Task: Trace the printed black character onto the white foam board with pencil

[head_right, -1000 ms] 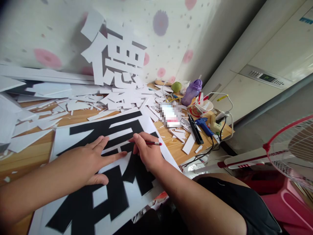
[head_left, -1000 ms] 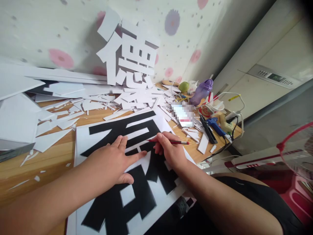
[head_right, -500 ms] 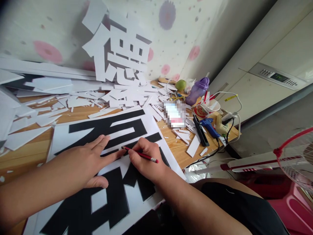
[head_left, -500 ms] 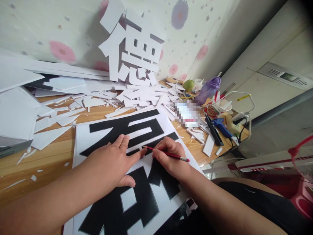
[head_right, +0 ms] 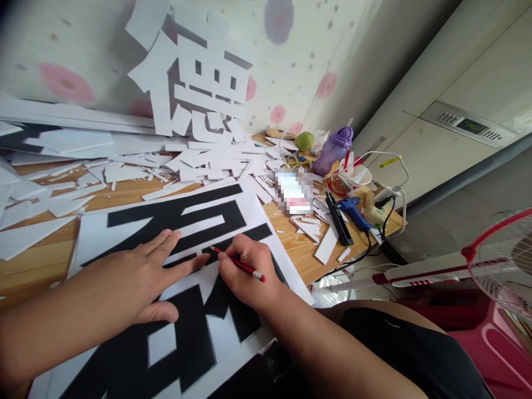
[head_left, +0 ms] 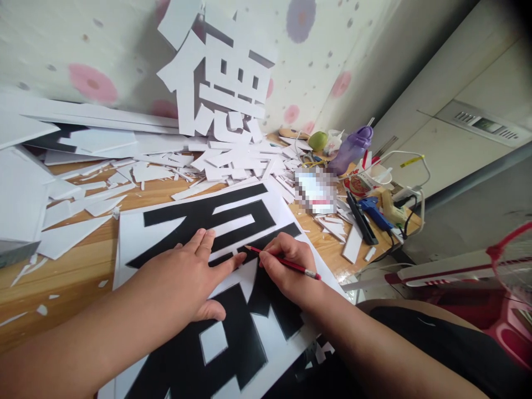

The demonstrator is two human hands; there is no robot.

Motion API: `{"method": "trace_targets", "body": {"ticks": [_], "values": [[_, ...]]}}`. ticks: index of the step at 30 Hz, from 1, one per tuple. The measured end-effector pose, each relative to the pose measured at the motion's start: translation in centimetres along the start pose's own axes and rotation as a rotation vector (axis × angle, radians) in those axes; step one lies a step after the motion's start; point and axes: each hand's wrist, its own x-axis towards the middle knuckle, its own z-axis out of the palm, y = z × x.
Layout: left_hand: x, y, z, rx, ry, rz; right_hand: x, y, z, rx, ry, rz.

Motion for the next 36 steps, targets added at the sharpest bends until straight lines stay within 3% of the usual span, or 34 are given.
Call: {"method": "trace_targets", "body": {"ticks": [12, 20, 22, 30, 33, 36], "values": [[0.2, -0.1, 0.1, -0.028, -0.040, -0.031, 0.2, 0.5, -0.5, -0.040, 0.148, 0.068], [0.8, -1.5, 4.2, -0.009, 0.132, 0.000, 0.5, 0.8, -1.6, -0.061, 0.224, 0.075], [0.9, -1.6, 4.5, -0.030, 0.148, -0.002, 0.5, 0.9, -1.9, -0.076, 0.224, 0.083], [0.1, -0.8, 0.7, -0.014, -0.008, 0.001, 0.6, 1.5, -2.3, -0.051, 0.273, 0.082], [0.3, -1.2, 2.1, -0.022, 0.121, 0.029, 0.7, 1.9, -2.7, -0.065, 0.307, 0.099], [0.8, -1.8, 4.2, -0.004, 0.161, 0.014, 0.7, 2.3, -3.0, -0.059, 0.334, 0.123]]}}
